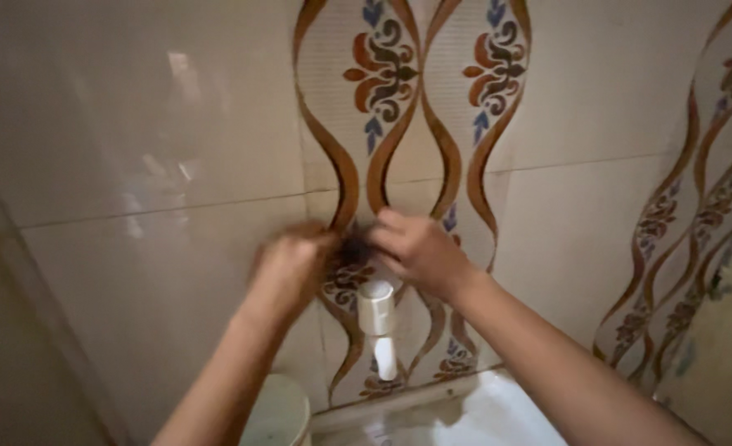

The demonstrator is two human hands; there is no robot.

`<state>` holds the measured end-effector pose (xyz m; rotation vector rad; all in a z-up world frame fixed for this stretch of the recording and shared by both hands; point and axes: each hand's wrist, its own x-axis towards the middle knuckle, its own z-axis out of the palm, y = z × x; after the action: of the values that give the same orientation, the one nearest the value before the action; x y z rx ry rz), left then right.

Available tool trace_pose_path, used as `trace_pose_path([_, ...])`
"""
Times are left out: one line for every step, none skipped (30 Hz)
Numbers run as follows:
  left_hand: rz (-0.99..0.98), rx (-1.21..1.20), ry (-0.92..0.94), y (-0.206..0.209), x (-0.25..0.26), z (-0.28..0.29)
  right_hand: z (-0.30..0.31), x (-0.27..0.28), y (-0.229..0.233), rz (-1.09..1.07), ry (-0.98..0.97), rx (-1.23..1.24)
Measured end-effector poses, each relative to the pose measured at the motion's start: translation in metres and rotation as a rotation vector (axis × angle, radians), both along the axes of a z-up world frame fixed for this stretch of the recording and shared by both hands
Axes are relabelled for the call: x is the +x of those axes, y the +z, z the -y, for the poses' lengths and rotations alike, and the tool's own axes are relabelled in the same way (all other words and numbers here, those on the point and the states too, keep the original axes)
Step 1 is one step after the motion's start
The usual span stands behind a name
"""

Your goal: The person uses a scouring pad and a plastic container to scrub and rinse the area around a bathroom faucet.

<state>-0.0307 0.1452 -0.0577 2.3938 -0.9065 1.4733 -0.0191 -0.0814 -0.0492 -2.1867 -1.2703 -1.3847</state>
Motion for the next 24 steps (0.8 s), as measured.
trace_pose_path([-0.033,0.012,-0.006,-0.012,-0.006,-0.002,0.000,0.000,-0.006,0.003,0.023,-0.096])
trace_pose_path([-0.066,0.025,-0.014,-0.018,-0.009,-0.003,0.000,0.000,-0.010,0.008,0.044,-0.193])
trace_pose_path([-0.067,0.024,-0.010,-0.019,-0.008,-0.005,0.001,0.002,-0.009,0.007,0.049,-0.194])
trace_pose_path([-0.077,0.085,-0.010,-0.016,-0.005,-0.006,0.003,0.005,-0.002,0.033,0.041,-0.270])
trace_pose_path([-0.086,0.145,-0.009,-0.012,-0.002,-0.009,0.001,0.009,0.006,0.059,0.032,-0.345])
trace_pose_path([-0.089,0.142,-0.010,-0.008,0.002,-0.009,0.000,0.011,0.014,0.056,0.032,-0.349])
trace_pose_path([-0.098,0.070,-0.001,-0.003,0.006,-0.009,-0.001,0.012,0.022,0.060,0.016,-0.322])
trace_pose_path([-0.104,0.000,0.006,-0.001,0.010,-0.009,-0.002,0.012,0.028,0.066,-0.003,-0.295])
trace_pose_path([-0.104,-0.001,0.002,-0.002,0.009,-0.010,-0.005,0.010,0.028,0.066,-0.006,-0.296])
trace_pose_path([-0.053,-0.069,-0.001,-0.007,0.007,-0.011,-0.006,0.007,0.026,0.100,0.005,-0.245])
trace_pose_path([-0.003,-0.137,-0.004,-0.011,0.007,-0.010,-0.006,0.006,0.023,0.136,0.017,-0.194])
trace_pose_path([-0.001,-0.140,-0.007,-0.017,0.007,-0.005,-0.007,0.004,0.018,0.138,0.014,-0.198])
trace_pose_path([-0.058,-0.113,0.031,-0.025,0.005,0.002,-0.007,0.002,0.012,0.118,0.019,-0.257])
trace_pose_path([-0.115,-0.086,0.076,-0.029,0.005,0.005,-0.006,0.003,0.009,0.100,0.030,-0.316])
trace_pose_path([-0.112,-0.089,0.078,-0.032,0.004,0.005,-0.003,0.004,0.008,0.102,0.033,-0.319])
trace_pose_path([-0.168,-0.046,0.060,-0.036,0.001,0.006,0.001,0.004,0.006,0.127,0.070,-0.374])
trace_pose_path([-0.225,-0.004,0.042,-0.039,-0.001,0.005,0.005,0.004,0.005,0.151,0.108,-0.428])
trace_pose_path([-0.221,-0.007,0.044,-0.034,0.002,0.005,0.005,0.010,0.009,0.155,0.111,-0.431])
trace_pose_path([-0.243,0.056,0.074,-0.027,0.006,0.006,0.003,0.019,0.016,0.122,0.058,-0.493])
trace_pose_path([-0.273,0.122,0.102,-0.023,0.007,0.006,0.001,0.022,0.017,0.081,0.006,-0.553])
trace_pose_path([-0.278,0.121,0.103,-0.020,0.005,0.004,0.001,0.020,0.016,0.077,0.008,-0.553])
trace_pose_path([-0.203,0.019,0.094,-0.016,0.004,0.002,0.004,0.018,0.016,0.130,-0.025,-0.431])
trace_pose_path([-0.127,-0.083,0.085,-0.014,0.003,0.001,0.006,0.015,0.017,0.184,-0.057,-0.308])
trace_pose_path([-0.132,-0.083,0.086,-0.016,0.000,0.003,0.005,0.011,0.014,0.179,-0.056,-0.309])
